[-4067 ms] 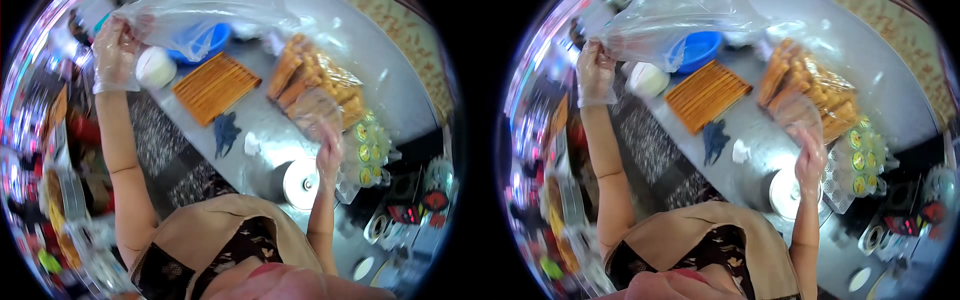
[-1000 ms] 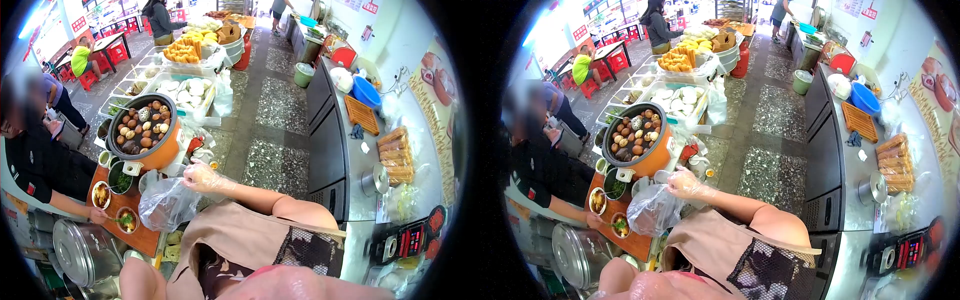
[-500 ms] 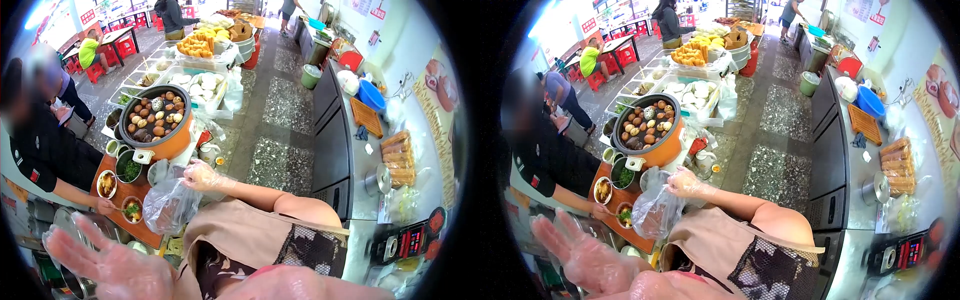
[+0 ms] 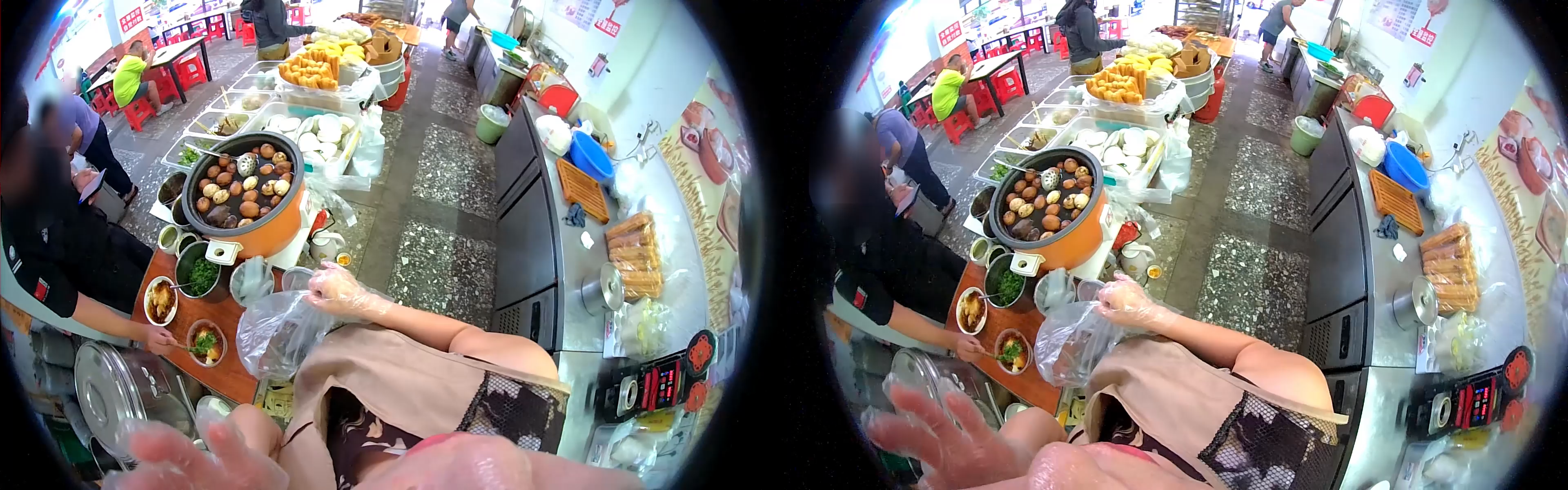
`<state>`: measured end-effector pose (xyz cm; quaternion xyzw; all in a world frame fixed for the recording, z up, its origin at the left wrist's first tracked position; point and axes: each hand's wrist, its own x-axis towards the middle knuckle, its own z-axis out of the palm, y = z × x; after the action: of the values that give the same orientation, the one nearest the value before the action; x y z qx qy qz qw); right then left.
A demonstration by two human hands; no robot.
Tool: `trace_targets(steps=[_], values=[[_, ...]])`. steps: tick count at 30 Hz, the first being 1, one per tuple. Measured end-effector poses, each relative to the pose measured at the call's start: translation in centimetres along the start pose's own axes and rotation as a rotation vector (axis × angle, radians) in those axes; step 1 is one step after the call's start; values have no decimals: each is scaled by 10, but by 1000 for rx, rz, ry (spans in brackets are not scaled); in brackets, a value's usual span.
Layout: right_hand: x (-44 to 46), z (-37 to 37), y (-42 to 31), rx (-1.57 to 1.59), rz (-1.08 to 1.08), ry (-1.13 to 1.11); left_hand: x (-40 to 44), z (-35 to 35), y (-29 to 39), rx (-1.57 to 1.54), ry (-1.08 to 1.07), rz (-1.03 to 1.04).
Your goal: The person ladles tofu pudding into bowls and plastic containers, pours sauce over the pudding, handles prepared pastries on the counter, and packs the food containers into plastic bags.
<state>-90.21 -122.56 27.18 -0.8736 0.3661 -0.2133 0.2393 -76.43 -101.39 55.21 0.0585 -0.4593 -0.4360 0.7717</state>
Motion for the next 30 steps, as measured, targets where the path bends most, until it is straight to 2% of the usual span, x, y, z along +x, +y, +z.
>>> trace_targets(steps=[6,24,27,30], values=[[-3,2,-4,19,-27,38,-9,-21,24,132,-134,83],[1,13,-23,-21,-91,-47,-5,-26,26,190,-100,444],[5,18,-19,-39,-131,-41,-8,-23,28,256,-79,572],[9,27,-11,-36,-180,49,-2,-18,20,371,23,843]])
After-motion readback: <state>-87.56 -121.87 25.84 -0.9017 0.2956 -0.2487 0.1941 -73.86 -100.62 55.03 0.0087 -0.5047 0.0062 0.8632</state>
